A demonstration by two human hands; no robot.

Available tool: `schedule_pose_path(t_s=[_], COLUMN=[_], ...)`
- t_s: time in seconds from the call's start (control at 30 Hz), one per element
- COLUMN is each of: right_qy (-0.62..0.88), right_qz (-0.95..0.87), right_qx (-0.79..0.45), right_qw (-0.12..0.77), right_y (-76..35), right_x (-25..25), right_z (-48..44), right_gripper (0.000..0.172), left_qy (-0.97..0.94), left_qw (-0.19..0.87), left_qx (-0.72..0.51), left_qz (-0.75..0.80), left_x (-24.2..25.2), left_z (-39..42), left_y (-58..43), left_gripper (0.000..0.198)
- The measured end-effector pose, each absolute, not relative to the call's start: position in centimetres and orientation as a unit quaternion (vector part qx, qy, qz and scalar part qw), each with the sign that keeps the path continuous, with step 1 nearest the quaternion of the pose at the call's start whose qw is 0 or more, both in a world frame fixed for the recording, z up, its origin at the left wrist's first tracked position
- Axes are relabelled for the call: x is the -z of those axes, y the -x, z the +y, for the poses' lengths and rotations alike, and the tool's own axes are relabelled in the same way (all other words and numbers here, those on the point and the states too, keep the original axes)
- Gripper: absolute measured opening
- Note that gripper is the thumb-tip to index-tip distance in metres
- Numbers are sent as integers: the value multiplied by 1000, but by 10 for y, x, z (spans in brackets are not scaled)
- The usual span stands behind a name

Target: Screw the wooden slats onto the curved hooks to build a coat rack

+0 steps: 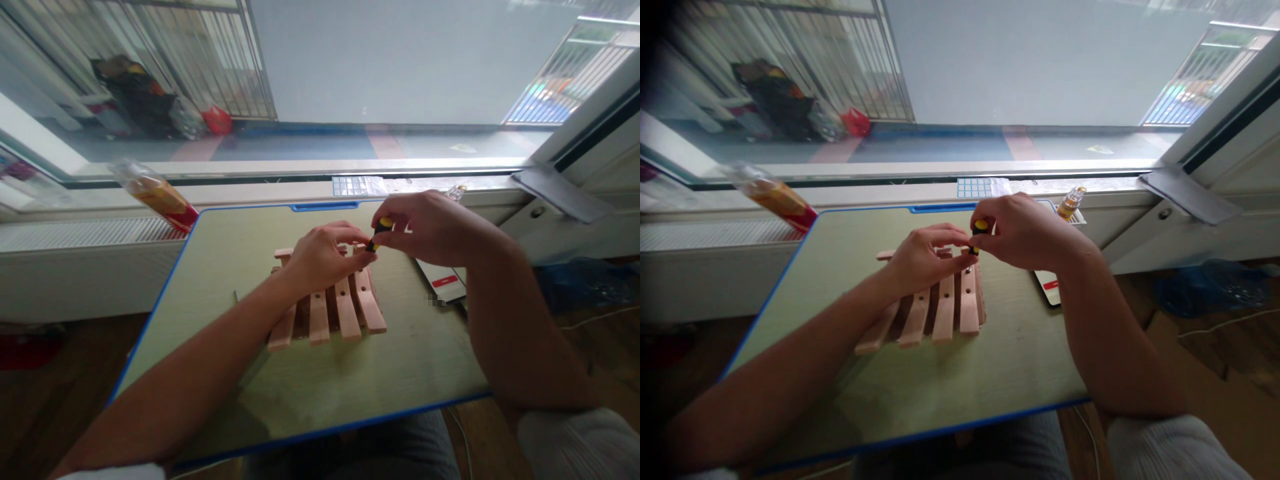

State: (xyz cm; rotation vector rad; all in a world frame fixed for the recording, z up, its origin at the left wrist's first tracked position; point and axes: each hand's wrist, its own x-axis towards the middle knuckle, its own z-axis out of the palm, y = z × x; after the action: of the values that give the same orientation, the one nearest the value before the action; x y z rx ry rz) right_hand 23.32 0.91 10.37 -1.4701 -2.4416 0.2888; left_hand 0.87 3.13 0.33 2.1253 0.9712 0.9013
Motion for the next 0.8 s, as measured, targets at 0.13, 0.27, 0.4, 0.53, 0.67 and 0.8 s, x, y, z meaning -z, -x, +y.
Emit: schedule_pose_path(t_s=[0.13, 0.27, 0.4, 0.53, 0.67, 0.8], right_qy=[548, 568, 577, 583, 576, 506], right_qz=[-827, -814, -809, -806, -810, -837], right_qx=[-52, -29, 2, 3, -44, -145], right_qw=[118, 119, 109, 97, 100, 150], right_y=[-227, -224, -222, -220, -224, -235], right_x=[-101, -98, -91, -88, -95, -107], right_z=[10, 11, 15, 19, 16, 8], right_gripper=[34, 43, 53, 58, 52, 36], left_qy=[-811, -815, -816, -813, -810, -811], left_qw=[301, 294, 287, 285, 293, 291], left_qx=[-338, -336, -342, -353, -355, -353], left_qz=[372, 369, 366, 365, 364, 365], left_x=[-4, -3, 0, 1, -2, -5], left_z=[32, 32, 34, 34, 32, 30], left_y=[-9, -9, -8, -8, -9, -9], left_gripper=[30, 32, 29, 24, 22, 23])
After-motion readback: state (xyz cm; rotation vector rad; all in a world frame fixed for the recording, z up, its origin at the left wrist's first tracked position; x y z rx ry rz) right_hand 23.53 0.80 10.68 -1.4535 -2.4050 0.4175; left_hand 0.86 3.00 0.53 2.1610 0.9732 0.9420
